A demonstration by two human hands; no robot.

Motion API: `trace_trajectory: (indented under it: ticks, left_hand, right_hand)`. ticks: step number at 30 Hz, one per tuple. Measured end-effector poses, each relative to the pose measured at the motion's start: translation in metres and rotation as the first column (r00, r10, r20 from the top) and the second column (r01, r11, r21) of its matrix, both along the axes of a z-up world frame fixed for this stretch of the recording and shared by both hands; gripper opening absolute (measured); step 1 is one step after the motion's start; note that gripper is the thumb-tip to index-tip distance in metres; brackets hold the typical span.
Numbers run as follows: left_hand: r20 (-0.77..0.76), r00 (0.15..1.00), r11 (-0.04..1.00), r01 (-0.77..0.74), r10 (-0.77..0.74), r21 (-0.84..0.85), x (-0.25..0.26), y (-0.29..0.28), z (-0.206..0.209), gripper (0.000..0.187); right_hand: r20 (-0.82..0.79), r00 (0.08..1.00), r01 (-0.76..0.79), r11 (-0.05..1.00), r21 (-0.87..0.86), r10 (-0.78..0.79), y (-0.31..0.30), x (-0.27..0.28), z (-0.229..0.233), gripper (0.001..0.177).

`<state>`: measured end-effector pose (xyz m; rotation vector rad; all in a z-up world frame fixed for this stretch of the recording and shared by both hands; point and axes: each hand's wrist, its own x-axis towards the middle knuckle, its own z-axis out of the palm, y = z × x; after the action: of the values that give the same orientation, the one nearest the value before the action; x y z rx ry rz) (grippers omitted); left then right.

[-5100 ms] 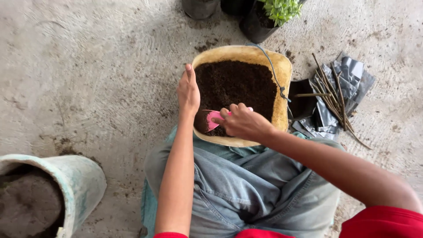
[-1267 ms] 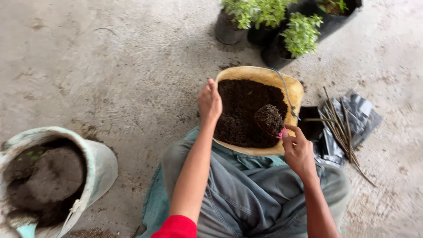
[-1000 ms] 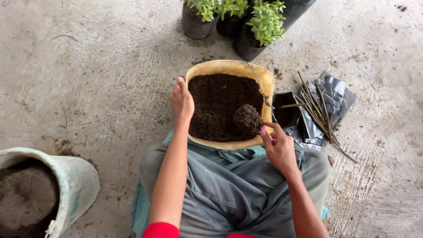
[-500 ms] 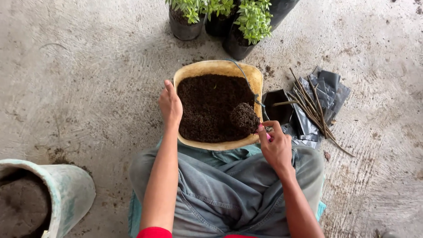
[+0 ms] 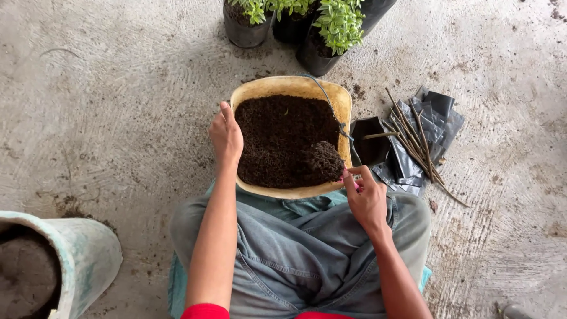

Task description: A person sitting on the floor fills a small black nursery bag with soil from a larger container using a pink hand trowel, preparing it for planting cuttings.

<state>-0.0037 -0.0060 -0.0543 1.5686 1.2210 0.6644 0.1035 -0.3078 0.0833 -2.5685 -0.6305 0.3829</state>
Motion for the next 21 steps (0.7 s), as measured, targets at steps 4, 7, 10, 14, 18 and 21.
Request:
trace_trajectory:
  ticks: [4,7,10,14,18,21]
  left_hand:
    - [-0.012,1.000,1.000,-0.006,0.006,-0.008,0.000,-0.003,0.010,0.088]
    - [-0.010,1.000,1.000,-0.006,0.006,-0.009,0.001,-0.001,0.006,0.088]
    - [-0.021,1.000,1.000,0.003,-0.003,-0.008,0.002,0.004,-0.011,0.085]
    - [-0.030,1.000,1.000,-0.001,0.001,-0.012,0.002,0.002,-0.010,0.084]
    - [-0.065,0.998,1.000,-0.011,0.010,-0.011,0.002,-0.003,0.014,0.070]
    - [-0.126,0.992,0.999,0.018,-0.015,0.030,-0.002,-0.007,0.057,0.065]
  right_hand:
    - [0.024,1.000,-0.004,0.999,0.050,0.003,-0.006,0.002,-0.008,0.012]
    - [0.033,0.999,0.003,0.994,0.111,-0.007,-0.007,0.006,-0.011,0.011]
    - [0.033,0.999,0.003,0.992,0.127,-0.007,-0.009,0.005,-0.015,0.012]
    - [0.059,0.998,-0.009,0.992,0.128,0.002,-0.009,0.003,-0.016,0.013]
    - [0.038,0.999,-0.006,0.993,0.115,0.002,-0.007,0.002,-0.014,0.014]
    - [0.069,0.998,0.002,0.985,0.175,-0.014,-0.007,0.004,-0.016,0.009]
